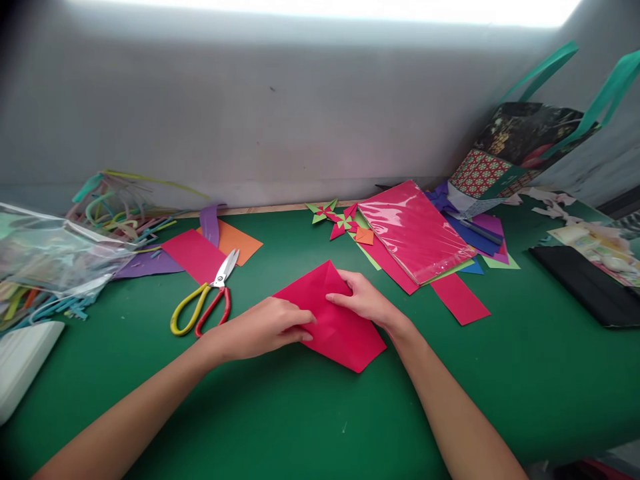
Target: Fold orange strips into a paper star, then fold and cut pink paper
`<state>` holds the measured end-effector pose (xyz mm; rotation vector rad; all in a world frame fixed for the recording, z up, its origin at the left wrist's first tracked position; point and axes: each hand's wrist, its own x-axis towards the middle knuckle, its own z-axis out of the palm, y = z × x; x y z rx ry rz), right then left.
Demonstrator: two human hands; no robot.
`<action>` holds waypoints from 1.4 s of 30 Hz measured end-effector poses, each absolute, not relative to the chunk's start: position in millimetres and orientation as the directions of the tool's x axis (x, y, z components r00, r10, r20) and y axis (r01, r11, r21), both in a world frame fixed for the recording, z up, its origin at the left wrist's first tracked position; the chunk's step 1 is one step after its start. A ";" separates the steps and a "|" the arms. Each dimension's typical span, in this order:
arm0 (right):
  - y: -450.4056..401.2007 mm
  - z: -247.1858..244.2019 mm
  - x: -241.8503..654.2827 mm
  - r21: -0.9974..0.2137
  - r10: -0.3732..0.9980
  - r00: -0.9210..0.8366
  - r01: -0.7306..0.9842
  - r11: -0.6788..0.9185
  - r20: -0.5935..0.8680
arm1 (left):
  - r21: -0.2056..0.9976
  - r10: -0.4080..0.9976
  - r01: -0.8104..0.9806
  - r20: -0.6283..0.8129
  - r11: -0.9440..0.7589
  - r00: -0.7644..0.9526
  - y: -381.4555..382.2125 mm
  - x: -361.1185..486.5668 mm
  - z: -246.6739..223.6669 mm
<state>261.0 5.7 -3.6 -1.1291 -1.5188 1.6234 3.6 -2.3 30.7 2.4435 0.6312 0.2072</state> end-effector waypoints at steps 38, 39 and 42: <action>3.7 -42.4 247.9 -0.298 0.782 -0.620 0.736 0.608 0.061 | 0.394 0.372 0.368 -0.068 -0.842 0.926 11.7 -18.1 23.8; 3.6 -43.5 247.2 -0.294 0.779 -0.625 0.734 0.612 0.060 | 0.416 0.356 0.346 -0.054 -0.841 0.933 10.9 -17.6 23.3; 3.9 -43.0 247.8 -0.297 0.767 -0.639 0.723 0.623 0.052 | 0.499 0.283 0.245 0.000 -0.832 0.959 8.0 -13.3 21.5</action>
